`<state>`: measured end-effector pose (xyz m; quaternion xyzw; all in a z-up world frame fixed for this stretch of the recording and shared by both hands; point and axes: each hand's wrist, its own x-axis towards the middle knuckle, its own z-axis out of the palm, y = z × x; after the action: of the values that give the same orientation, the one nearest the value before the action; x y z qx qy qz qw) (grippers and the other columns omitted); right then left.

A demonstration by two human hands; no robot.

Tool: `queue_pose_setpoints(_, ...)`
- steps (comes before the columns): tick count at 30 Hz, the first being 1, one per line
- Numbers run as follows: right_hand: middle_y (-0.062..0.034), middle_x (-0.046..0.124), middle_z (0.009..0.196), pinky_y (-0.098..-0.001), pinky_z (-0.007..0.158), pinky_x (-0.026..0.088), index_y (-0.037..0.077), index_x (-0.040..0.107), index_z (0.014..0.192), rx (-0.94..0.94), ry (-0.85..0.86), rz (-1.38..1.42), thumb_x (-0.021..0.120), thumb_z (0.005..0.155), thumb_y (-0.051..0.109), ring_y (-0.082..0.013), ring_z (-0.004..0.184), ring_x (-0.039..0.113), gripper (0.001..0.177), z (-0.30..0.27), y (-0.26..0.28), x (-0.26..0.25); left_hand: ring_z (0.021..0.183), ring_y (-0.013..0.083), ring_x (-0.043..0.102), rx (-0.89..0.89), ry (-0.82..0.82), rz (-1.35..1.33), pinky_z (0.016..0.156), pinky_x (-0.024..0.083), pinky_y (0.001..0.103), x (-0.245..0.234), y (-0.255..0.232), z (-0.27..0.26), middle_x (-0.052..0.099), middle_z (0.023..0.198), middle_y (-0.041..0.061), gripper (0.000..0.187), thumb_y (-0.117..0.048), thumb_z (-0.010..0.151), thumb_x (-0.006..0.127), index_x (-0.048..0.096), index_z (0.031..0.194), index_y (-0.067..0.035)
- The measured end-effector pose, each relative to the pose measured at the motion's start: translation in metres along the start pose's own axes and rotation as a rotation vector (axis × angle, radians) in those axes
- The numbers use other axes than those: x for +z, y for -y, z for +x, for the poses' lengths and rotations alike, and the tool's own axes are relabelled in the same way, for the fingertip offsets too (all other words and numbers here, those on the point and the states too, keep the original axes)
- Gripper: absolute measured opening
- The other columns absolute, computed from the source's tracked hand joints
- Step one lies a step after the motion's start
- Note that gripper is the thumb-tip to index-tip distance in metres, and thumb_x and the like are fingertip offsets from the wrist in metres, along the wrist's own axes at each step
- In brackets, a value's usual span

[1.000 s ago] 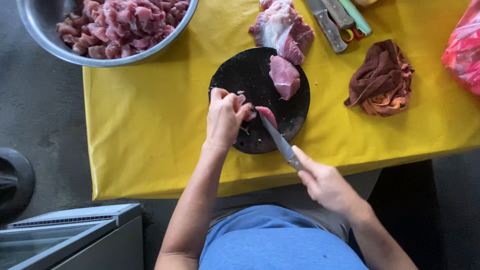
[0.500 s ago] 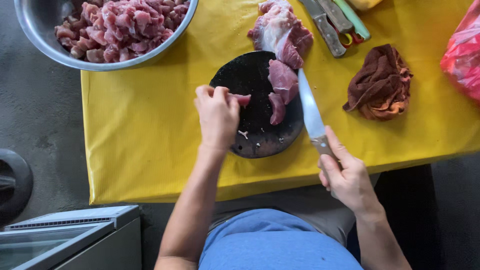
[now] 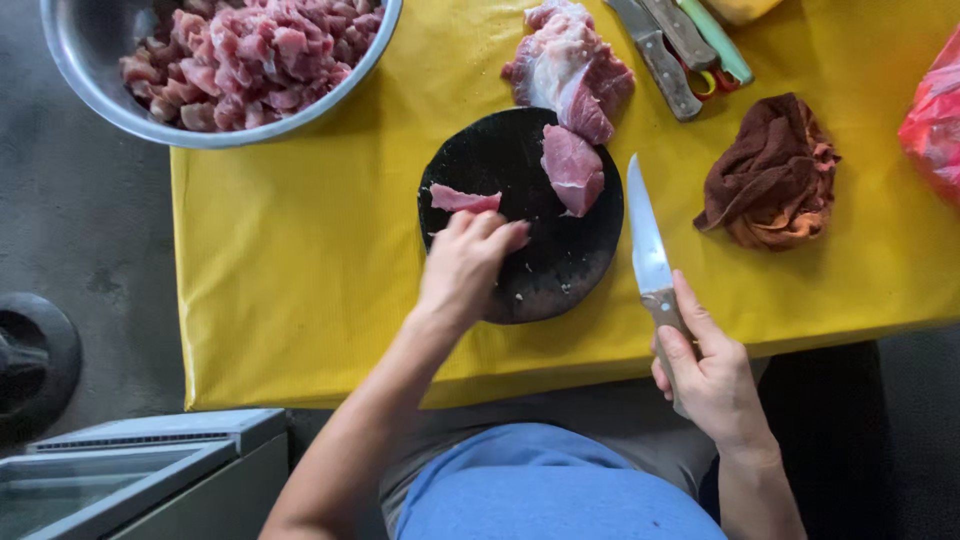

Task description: The person cuts raw meat into small pieces on a black cutting board using a knife. The cut pieces are placed into a metal bowl. The person handles the meat and knife throughout the clip.

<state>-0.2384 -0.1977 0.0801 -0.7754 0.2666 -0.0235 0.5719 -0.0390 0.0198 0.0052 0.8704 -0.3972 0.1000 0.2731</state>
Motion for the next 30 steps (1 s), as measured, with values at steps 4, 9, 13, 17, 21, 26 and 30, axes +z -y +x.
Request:
queue_pose_setpoints(4, -0.0027, 0.056, 0.067, -0.0265, 0.044, 0.046, 0.015, 0.043, 0.157, -0.021, 0.104, -0.099, 0.056, 0.096, 0.003, -0.0094, 0.049, 0.053, 0.064, 0.005, 0.006, 0.018, 0.117, 0.0318, 0.061, 0.013, -0.157, -0.028, 0.095, 0.050, 0.041, -0.017, 0.026, -0.004, 0.066, 0.121, 0.008, 0.024, -0.010, 0.083, 0.069, 0.070, 0.107, -0.017)
queue_pose_setpoints(9, -0.0046, 0.055, 0.059, -0.0279, 0.046, 0.046, 0.011, 0.046, 0.154, -0.176, 0.184, -0.241, 0.058, 0.095, 0.003, -0.0105, 0.047, 0.051, 0.060, 0.012, 0.020, 0.040, 0.119, 0.0271, 0.062, 0.017, -0.133, -0.235, 0.103, 0.051, 0.043, -0.017, 0.041, 0.024, 0.072, 0.118, -0.001, 0.027, -0.005, 0.082, 0.071, 0.067, 0.107, -0.015)
queue_pose_setpoints(13, -0.0136, 0.062, 0.072, -0.0332, 0.054, 0.050, 0.008, 0.047, 0.151, -0.354, 0.129, -0.393, 0.060, 0.094, 0.002, -0.0199, 0.053, 0.058, 0.059, 0.017, 0.025, 0.046, 0.113, 0.0277, 0.061, -0.110, -0.023, -0.121, 0.096, 0.048, 0.044, -0.018, 0.022, 0.015, 0.071, 0.112, 0.002, 0.029, -0.009, 0.079, 0.080, 0.073, 0.104, -0.020)
queue_pose_setpoints(17, -0.0209, 0.068, 0.091, -0.0382, 0.068, 0.053, 0.004, 0.047, 0.150, -0.465, 0.132, -0.454, 0.061, 0.093, 0.001, -0.0312, 0.070, 0.064, 0.059, 0.020, 0.023, 0.046, 0.108, 0.0338, 0.059, -0.094, -0.235, -0.103, 0.095, 0.036, 0.057, -0.019, 0.006, 0.003, 0.065, 0.113, 0.010, 0.062, -0.027, 0.061, 0.083, 0.069, 0.118, -0.006)
queue_pose_setpoints(21, -0.0215, 0.068, 0.099, -0.0397, 0.074, 0.054, 0.005, 0.046, 0.151, -0.476, 0.152, -0.485, 0.061, 0.093, 0.001, -0.0341, 0.080, 0.068, 0.060, 0.019, 0.026, 0.049, 0.110, 0.0344, 0.058, -0.169, -0.200, -0.236, 0.096, 0.048, 0.043, -0.007, 0.008, 0.017, 0.064, 0.119, 0.012, 0.038, -0.016, 0.075, 0.082, 0.067, 0.108, -0.004)
queue_pose_setpoints(26, -0.0209, 0.066, 0.092, -0.0440, 0.072, 0.052, 0.010, 0.047, 0.151, -0.399, 0.218, -0.664, 0.063, 0.092, 0.007, -0.0385, 0.082, 0.067, 0.062, 0.024, 0.033, 0.051, 0.109, 0.0297, 0.061, -0.213, -0.160, -0.297, 0.096, 0.053, 0.037, 0.008, 0.011, 0.020, 0.067, 0.117, 0.007, 0.026, -0.009, 0.083, 0.079, 0.070, 0.107, -0.008)
queue_pose_setpoints(30, -0.0191, 0.067, 0.092, -0.0456, 0.070, 0.052, 0.013, 0.046, 0.151, -0.325, 0.270, -0.736, 0.062, 0.092, 0.011, -0.0388, 0.079, 0.067, 0.061, 0.025, 0.039, 0.043, 0.109, 0.0292, 0.061, -0.163, -0.167, -0.299, 0.096, 0.054, 0.037, 0.009, 0.010, 0.011, 0.067, 0.118, 0.006, 0.028, -0.008, 0.081, 0.077, 0.070, 0.109, -0.008)
